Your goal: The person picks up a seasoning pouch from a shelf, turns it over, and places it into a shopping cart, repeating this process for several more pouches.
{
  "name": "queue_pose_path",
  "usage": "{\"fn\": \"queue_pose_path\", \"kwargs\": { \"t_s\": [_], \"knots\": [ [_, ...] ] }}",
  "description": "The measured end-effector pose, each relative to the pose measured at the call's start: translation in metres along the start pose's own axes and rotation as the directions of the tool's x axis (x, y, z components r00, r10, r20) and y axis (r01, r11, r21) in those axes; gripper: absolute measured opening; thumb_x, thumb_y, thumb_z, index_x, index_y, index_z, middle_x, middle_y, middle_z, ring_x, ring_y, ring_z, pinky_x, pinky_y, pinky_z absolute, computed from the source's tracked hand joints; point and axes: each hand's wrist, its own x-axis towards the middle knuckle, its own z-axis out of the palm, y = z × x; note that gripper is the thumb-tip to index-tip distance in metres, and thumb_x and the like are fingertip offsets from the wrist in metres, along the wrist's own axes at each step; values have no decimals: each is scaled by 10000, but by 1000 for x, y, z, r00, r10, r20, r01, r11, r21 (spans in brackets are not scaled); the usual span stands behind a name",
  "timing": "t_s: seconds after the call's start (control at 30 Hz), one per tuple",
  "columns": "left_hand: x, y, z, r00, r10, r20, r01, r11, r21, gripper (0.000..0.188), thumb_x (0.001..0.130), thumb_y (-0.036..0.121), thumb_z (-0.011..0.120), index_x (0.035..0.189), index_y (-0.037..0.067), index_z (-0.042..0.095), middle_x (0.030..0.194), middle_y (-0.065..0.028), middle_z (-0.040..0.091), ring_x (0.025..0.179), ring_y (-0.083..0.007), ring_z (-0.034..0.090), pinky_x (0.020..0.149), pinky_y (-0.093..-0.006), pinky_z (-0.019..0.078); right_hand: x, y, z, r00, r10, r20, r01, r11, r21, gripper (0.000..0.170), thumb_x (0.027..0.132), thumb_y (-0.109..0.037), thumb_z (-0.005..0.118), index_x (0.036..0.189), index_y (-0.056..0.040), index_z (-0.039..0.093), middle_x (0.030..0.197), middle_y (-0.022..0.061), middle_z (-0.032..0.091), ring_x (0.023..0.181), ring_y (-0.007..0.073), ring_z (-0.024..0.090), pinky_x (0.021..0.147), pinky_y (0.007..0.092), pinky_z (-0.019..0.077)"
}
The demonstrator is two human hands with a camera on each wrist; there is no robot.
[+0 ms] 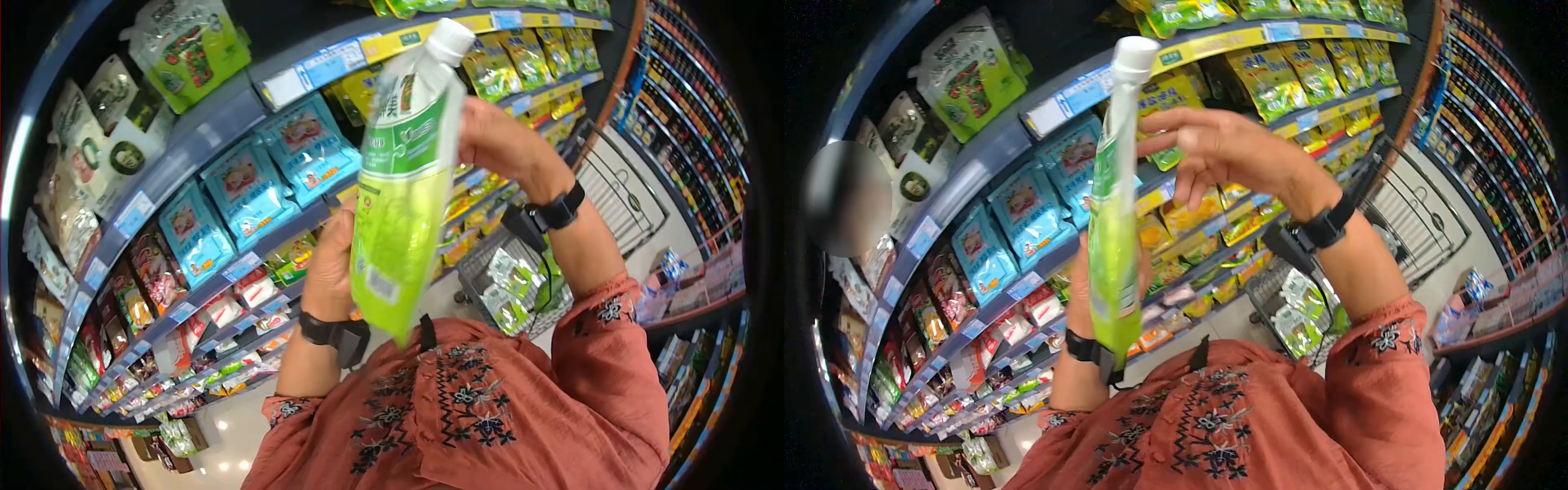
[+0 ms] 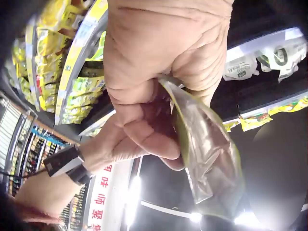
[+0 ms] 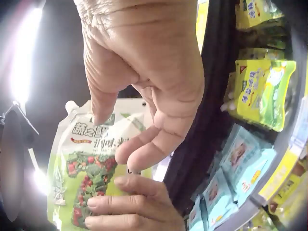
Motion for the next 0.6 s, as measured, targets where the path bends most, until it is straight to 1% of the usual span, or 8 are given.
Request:
{"fn": "queue_pose_path", "kwargs": {
  "t_s": [0.1,0.17,0.2,0.27,0.33,0.43,0.47,0.6],
  "knots": [
    [4,-10,43,988,-19,152,43,987,-158,644,964,500,604,1336,-15,496,863,-97,632,644,-202,600,538,-320,467,16,-8,35,994,-19,108,11,997,80,576,956,-359,665,1376,0,502,1166,125,649,658,145,648,590,278,566],
    [11,-13,31,950,-68,304,151,955,-257,621,995,480,554,1350,-22,472,819,-82,583,635,-187,579,547,-332,464,22,-9,36,999,-34,28,30,991,133,392,946,-304,694,1201,-23,596,952,54,682,578,101,596,539,234,512],
    [20,-13,24,898,-80,432,229,924,-305,578,1024,441,494,1360,-29,473,931,-125,634,714,-243,619,621,-372,509,25,-12,39,999,-36,-5,37,993,114,344,943,-288,700,1152,-31,609,902,37,678,568,92,592,535,224,503],
    [28,-16,23,938,-101,331,173,965,-196,573,1034,428,460,1378,-30,468,1048,-173,650,844,-296,645,698,-412,537,23,-26,54,993,-4,-119,12,997,74,215,929,-240,722,985,-57,623,747,-11,639,540,61,573,516,198,471],
    [18,-11,35,991,-125,35,126,992,0,578,1033,425,439,1420,-4,458,1316,-218,599,1131,-372,621,888,-512,554,21,-33,61,987,-53,-153,52,999,-9,210,933,-240,717,965,-57,619,733,-6,634,535,59,571,512,198,462],
    [8,2,24,988,33,-152,-38,999,-30,579,1034,437,445,1447,32,444,1402,-186,550,1244,-352,573,1010,-532,512,21,-35,54,979,-110,-174,88,987,-131,211,945,-243,699,921,-53,609,692,-4,619,522,52,562,506,190,438],
    [0,-1,29,960,196,-201,-172,977,130,590,1028,456,461,1466,61,432,1447,-159,519,1282,-341,551,1068,-549,469,22,-37,51,977,-122,-177,93,983,-160,213,948,-245,694,917,-52,609,688,-4,616,518,51,559,505,190,436],
    [-3,15,37,957,251,-147,-241,967,80,709,1025,560,413,1525,63,338,1514,-158,450,1356,-337,482,1119,-533,414,25,-38,39,971,-141,-192,101,973,-207,229,950,-259,691,907,-50,609,683,-13,591,523,44,540,503,206,433]
  ]
}}
